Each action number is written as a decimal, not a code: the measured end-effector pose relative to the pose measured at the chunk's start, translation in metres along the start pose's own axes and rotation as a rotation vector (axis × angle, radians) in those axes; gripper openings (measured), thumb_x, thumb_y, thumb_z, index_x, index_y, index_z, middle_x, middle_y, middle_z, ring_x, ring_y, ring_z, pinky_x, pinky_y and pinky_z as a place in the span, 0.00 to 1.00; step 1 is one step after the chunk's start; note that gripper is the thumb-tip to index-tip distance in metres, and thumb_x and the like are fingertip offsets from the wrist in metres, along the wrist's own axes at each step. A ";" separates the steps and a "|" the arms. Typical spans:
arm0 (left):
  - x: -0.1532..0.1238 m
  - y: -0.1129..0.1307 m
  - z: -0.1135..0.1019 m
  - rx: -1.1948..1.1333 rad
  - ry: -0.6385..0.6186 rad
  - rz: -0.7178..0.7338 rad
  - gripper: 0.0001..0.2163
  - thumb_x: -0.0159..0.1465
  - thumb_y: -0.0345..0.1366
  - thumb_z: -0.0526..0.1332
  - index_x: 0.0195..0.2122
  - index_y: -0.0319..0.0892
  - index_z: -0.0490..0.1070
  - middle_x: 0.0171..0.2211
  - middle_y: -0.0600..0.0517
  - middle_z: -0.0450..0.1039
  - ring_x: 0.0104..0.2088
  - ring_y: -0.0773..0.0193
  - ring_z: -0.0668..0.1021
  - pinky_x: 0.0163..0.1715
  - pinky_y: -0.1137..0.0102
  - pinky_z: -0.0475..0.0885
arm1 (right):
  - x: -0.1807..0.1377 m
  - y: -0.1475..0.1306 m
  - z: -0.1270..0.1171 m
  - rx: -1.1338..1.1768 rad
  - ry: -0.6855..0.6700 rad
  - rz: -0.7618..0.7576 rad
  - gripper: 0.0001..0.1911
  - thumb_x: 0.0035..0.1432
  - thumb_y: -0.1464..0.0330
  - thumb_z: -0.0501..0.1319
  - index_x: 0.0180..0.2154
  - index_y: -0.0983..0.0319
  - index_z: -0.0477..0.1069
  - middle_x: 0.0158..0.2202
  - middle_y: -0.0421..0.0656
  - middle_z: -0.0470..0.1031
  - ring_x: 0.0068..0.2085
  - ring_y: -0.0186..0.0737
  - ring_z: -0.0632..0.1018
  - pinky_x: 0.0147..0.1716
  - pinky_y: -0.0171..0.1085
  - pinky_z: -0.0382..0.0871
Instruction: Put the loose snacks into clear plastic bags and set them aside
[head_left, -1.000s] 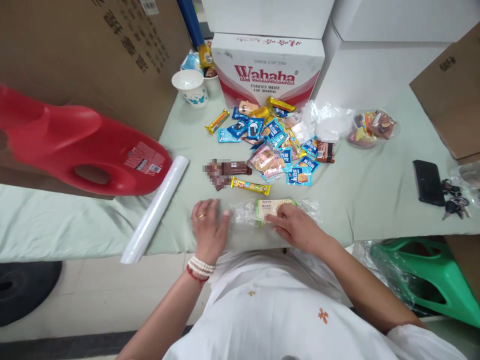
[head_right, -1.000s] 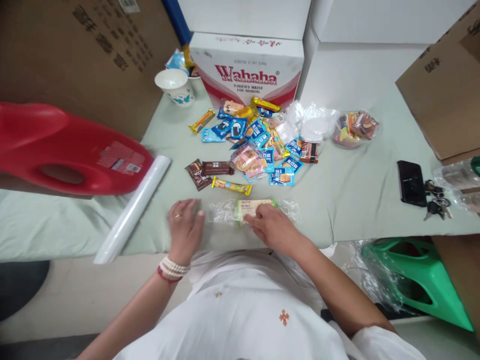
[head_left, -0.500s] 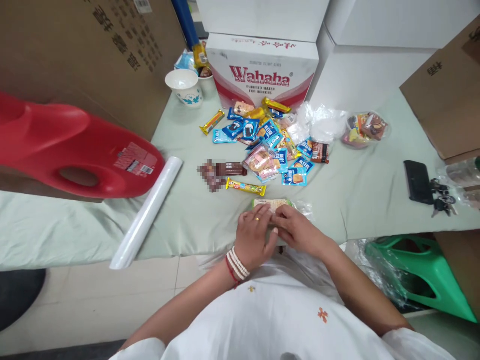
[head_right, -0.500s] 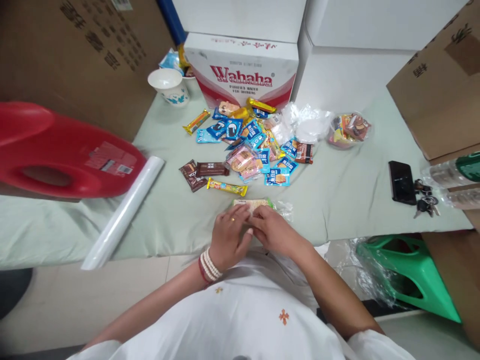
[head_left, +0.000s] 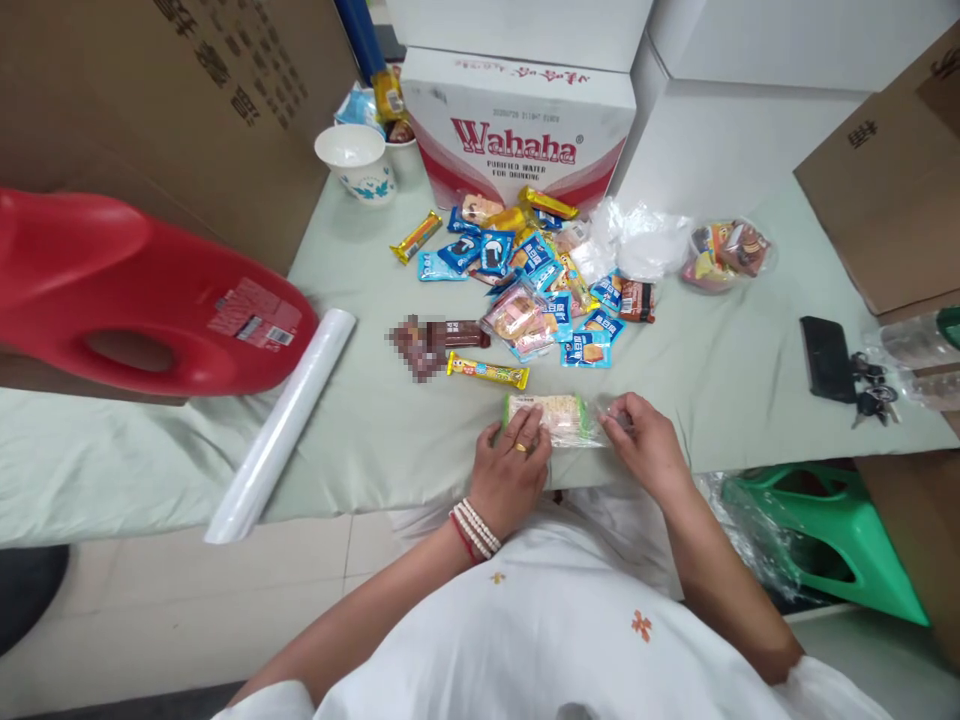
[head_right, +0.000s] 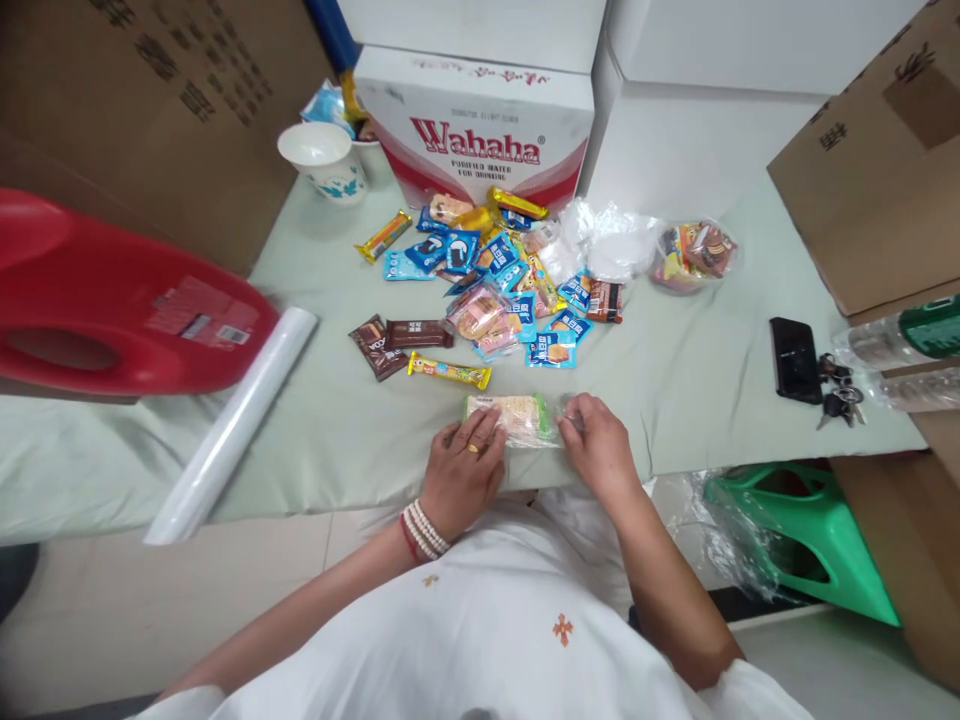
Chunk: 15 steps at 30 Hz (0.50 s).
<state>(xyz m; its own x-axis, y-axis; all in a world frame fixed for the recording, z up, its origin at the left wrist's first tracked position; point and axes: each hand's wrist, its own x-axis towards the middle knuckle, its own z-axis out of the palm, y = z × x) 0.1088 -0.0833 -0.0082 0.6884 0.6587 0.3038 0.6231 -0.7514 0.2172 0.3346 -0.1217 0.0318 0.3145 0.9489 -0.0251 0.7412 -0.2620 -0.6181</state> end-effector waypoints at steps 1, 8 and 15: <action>0.000 0.000 0.000 0.002 -0.001 0.001 0.16 0.68 0.32 0.57 0.56 0.41 0.73 0.67 0.40 0.67 0.66 0.49 0.71 0.56 0.50 0.62 | 0.003 -0.009 -0.004 0.001 -0.033 0.029 0.08 0.65 0.60 0.60 0.37 0.58 0.70 0.32 0.42 0.75 0.34 0.44 0.76 0.36 0.39 0.68; 0.001 -0.003 0.003 -0.097 -0.027 -0.010 0.19 0.68 0.30 0.57 0.60 0.43 0.71 0.64 0.37 0.71 0.66 0.45 0.70 0.63 0.39 0.54 | 0.019 -0.079 0.039 -0.161 -0.167 -0.135 0.10 0.69 0.70 0.55 0.38 0.60 0.75 0.38 0.47 0.76 0.37 0.43 0.77 0.37 0.38 0.67; -0.015 -0.042 -0.006 -0.843 0.001 -0.124 0.26 0.56 0.29 0.58 0.57 0.43 0.72 0.63 0.41 0.72 0.69 0.46 0.67 0.68 0.43 0.58 | 0.001 -0.065 0.061 0.041 -0.180 -0.454 0.22 0.67 0.76 0.51 0.59 0.62 0.70 0.48 0.51 0.74 0.49 0.46 0.75 0.50 0.43 0.73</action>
<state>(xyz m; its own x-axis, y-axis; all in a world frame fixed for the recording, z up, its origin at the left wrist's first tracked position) 0.0700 -0.0613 -0.0160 0.6328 0.7384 0.2329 0.2092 -0.4527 0.8668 0.2504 -0.0933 0.0235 -0.1454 0.9820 0.1205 0.7547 0.1888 -0.6283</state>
